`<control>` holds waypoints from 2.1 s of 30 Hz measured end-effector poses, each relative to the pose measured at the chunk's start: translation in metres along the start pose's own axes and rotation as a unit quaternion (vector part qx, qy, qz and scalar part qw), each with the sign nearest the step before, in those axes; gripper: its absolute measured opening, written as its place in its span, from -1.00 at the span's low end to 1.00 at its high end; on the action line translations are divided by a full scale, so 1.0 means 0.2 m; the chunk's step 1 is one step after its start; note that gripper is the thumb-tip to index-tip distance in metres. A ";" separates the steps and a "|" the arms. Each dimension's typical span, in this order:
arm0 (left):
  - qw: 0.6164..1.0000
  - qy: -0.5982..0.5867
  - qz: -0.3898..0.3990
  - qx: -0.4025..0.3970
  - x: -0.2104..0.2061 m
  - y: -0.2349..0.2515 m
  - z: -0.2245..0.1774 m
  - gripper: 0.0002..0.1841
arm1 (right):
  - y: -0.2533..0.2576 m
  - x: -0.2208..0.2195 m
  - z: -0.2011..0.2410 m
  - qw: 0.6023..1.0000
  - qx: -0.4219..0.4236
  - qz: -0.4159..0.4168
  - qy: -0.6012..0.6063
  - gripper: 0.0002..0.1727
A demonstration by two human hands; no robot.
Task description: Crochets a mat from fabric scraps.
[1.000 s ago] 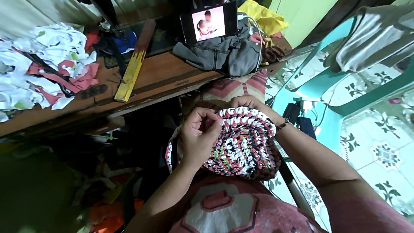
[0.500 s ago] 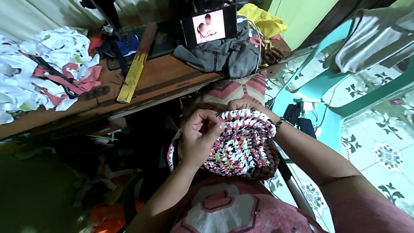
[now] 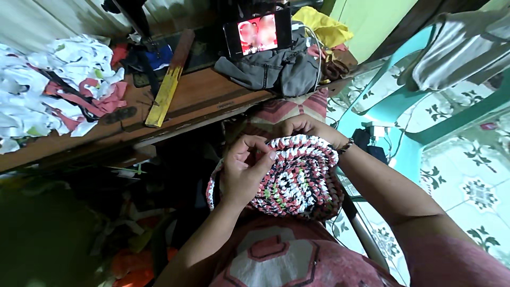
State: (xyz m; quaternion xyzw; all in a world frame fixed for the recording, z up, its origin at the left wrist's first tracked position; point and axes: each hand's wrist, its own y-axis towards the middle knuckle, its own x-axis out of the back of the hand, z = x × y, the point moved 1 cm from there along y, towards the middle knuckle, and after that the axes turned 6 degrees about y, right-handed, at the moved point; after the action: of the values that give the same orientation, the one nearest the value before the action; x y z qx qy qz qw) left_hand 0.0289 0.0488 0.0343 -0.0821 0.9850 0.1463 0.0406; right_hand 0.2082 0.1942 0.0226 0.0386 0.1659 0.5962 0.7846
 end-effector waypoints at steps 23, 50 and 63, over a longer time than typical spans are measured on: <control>1.000 -0.006 0.017 0.006 0.00 -0.01 -0.01 -0.73 | 0.00 -0.01 -0.04 0.999 -0.010 0.003 0.052 -0.95; 0.999 -0.011 -0.017 -0.044 -0.03 -0.03 -0.01 -0.81 | 0.00 -0.06 0.00 0.999 0.039 -0.004 -0.007 -0.90; 0.999 0.024 0.018 -0.044 -0.01 -0.01 -0.01 -0.85 | 0.03 -0.16 0.02 0.993 -0.016 -0.034 0.112 -0.81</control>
State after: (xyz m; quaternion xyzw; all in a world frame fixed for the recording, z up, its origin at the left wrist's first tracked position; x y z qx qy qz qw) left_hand 0.0304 0.0461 0.0360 -0.0694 0.9796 0.1881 0.0104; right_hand 0.1964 0.1656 0.0342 -0.0463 0.2442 0.5723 0.7815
